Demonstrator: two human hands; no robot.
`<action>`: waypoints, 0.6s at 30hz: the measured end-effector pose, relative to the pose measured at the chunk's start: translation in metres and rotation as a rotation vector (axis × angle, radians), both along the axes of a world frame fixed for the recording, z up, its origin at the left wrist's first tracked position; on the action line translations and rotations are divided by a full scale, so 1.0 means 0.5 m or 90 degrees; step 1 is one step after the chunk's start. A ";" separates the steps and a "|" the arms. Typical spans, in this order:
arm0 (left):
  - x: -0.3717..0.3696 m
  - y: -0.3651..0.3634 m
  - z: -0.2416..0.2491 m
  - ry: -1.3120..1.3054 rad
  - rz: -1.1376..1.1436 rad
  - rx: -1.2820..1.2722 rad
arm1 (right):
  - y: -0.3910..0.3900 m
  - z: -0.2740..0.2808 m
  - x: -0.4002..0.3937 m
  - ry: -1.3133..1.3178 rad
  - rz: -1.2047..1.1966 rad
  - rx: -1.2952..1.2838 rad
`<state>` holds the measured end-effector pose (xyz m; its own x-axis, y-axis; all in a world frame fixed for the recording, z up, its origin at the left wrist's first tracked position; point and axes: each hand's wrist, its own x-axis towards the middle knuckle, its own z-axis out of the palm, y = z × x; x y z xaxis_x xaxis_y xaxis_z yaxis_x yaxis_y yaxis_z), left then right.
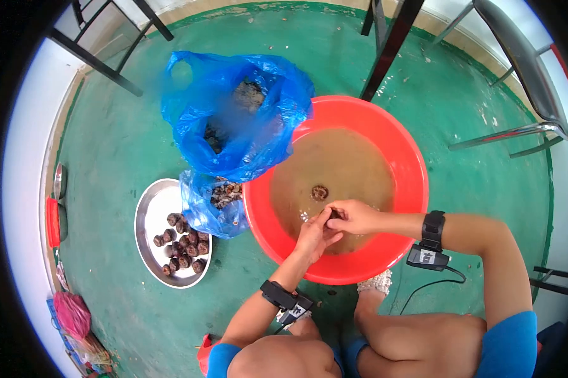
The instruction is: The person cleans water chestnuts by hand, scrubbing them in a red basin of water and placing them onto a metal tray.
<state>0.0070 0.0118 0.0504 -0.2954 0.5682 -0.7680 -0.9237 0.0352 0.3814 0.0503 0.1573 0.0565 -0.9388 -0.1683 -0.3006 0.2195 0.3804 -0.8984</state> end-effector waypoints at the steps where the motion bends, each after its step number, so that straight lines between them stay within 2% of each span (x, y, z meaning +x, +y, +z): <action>1: 0.000 0.001 0.000 -0.009 0.014 0.004 | 0.004 0.000 -0.001 0.007 0.006 -0.002; 3: -0.005 0.003 0.000 0.000 0.031 0.009 | 0.010 0.007 -0.006 -0.187 -0.095 -0.153; 4: -0.003 0.002 0.000 -0.002 0.042 0.014 | 0.009 0.010 -0.010 -0.185 -0.088 -0.157; 7: -0.007 -0.001 -0.010 -0.009 0.077 0.017 | 0.007 0.013 -0.015 -0.301 -0.202 -0.345; 8: -0.005 -0.002 -0.015 -0.019 0.085 0.025 | 0.010 0.007 -0.016 -0.306 -0.205 -0.348; 10: -0.009 -0.008 -0.017 -0.060 0.122 0.042 | 0.033 -0.025 -0.023 -0.348 -0.203 -0.467; 11: -0.010 -0.013 -0.026 -0.076 0.146 0.027 | 0.060 -0.044 -0.026 -0.361 -0.147 -0.395; 12: -0.010 -0.015 -0.035 -0.093 0.170 0.012 | 0.086 -0.069 -0.023 -0.363 -0.155 -0.393; 14: -0.010 -0.008 -0.022 -0.102 0.179 0.029 | 0.129 -0.101 -0.020 -0.115 0.016 0.277; 15: -0.011 -0.005 -0.018 -0.105 0.193 0.040 | 0.138 -0.087 -0.021 -0.118 0.013 0.279; 17: -0.012 -0.003 -0.021 -0.115 0.205 0.048 | 0.142 -0.048 -0.022 -0.286 0.019 0.596; 18: -0.012 -0.004 -0.023 -0.123 0.220 0.055 | 0.139 -0.050 -0.022 -0.289 0.019 0.596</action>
<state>0.0010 0.0100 0.0388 -0.3352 0.5262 -0.7815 -0.9306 -0.3144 0.1874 0.0394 0.2266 0.0317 -0.7041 0.2933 -0.6467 0.4423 0.8936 -0.0763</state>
